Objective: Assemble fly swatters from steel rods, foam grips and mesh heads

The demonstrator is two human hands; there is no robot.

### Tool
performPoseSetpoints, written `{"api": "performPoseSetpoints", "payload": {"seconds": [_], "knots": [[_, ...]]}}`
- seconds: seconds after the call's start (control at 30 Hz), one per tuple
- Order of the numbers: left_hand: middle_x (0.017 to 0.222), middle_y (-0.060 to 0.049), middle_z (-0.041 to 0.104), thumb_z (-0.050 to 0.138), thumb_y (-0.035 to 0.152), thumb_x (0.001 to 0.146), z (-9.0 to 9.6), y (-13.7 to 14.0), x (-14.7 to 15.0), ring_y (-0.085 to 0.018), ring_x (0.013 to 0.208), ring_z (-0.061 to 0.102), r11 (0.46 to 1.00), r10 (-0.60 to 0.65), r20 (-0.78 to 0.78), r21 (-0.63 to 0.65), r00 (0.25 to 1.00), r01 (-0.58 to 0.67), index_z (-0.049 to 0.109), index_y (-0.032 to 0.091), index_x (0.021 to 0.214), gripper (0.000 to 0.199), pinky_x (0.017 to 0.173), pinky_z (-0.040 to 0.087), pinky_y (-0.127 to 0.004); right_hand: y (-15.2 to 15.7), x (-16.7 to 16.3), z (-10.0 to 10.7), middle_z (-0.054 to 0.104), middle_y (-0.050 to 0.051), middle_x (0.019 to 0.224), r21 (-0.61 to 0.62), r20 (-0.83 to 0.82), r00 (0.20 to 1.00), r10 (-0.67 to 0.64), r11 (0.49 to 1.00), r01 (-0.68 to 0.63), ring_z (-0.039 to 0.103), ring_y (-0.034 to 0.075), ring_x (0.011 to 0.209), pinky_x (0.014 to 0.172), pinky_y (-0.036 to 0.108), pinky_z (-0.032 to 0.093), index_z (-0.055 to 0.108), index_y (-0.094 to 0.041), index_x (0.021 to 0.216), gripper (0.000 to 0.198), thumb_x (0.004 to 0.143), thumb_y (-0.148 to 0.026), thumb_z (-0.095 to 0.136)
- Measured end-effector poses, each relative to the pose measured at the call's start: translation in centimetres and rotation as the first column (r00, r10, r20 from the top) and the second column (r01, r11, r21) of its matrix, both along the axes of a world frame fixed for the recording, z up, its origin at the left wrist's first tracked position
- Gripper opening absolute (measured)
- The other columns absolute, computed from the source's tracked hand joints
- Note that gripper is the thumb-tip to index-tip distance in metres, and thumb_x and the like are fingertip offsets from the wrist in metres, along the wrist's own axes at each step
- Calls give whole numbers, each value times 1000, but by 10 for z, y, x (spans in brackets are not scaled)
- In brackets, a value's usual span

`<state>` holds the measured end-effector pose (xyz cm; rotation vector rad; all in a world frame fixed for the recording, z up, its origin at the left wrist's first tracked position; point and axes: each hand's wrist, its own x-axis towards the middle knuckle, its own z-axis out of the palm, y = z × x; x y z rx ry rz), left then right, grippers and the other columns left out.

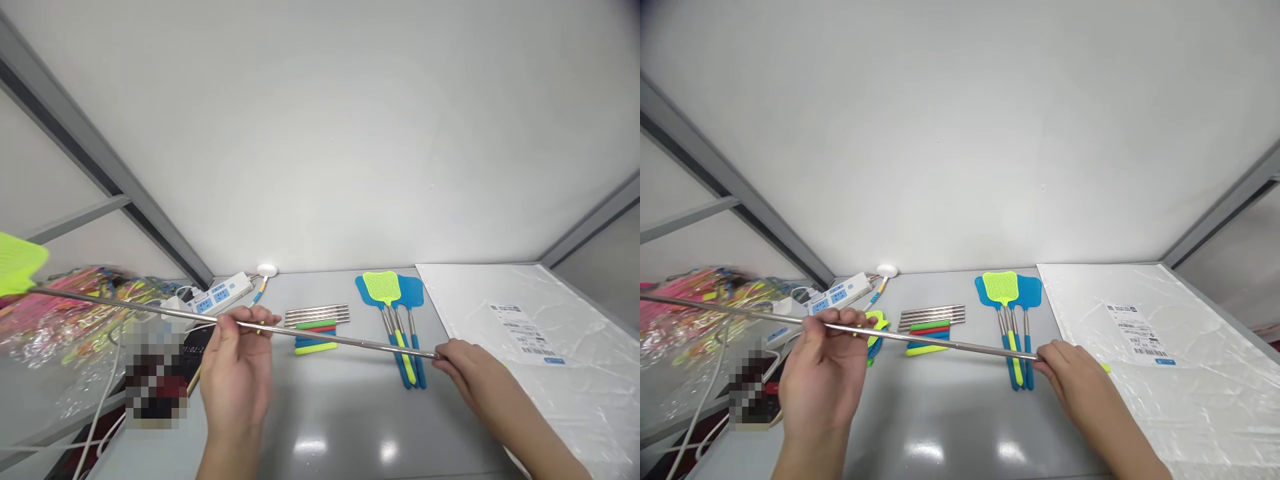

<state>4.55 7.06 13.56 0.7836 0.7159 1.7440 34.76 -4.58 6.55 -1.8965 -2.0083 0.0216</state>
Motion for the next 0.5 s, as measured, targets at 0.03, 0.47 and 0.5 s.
{"api": "performPoseSetpoints", "payload": {"seconds": [0.03,0.47,0.5], "knots": [[79,-2,61,64,41,89,-2,2,-2,-16,78,60,1000,10,-7,-14,1000,-11,64,17,80,25,79,54,-33,0,5,0,63,2,78,5,-12,1000,-19,1000,19,58,19,69,64,32,41,60,-24,86,29,101,-40,40],[95,-7,71,61,48,90,-20,5,13,-21,100,65,974,-147,-53,-183,988,135,70,17,88,32,94,51,-38,32,-19,4,60,2,84,61,-97,994,52,997,-46,56,19,74,68,33,42,60,-25,100,20,100,-38,45],[96,-7,71,62,47,90,-19,9,10,-21,100,65,974,-154,-69,-180,986,140,70,17,89,32,94,51,-38,34,-17,1,60,2,83,56,-101,993,58,997,-53,56,19,73,68,33,42,60,-25,98,20,100,-38,44]]}}
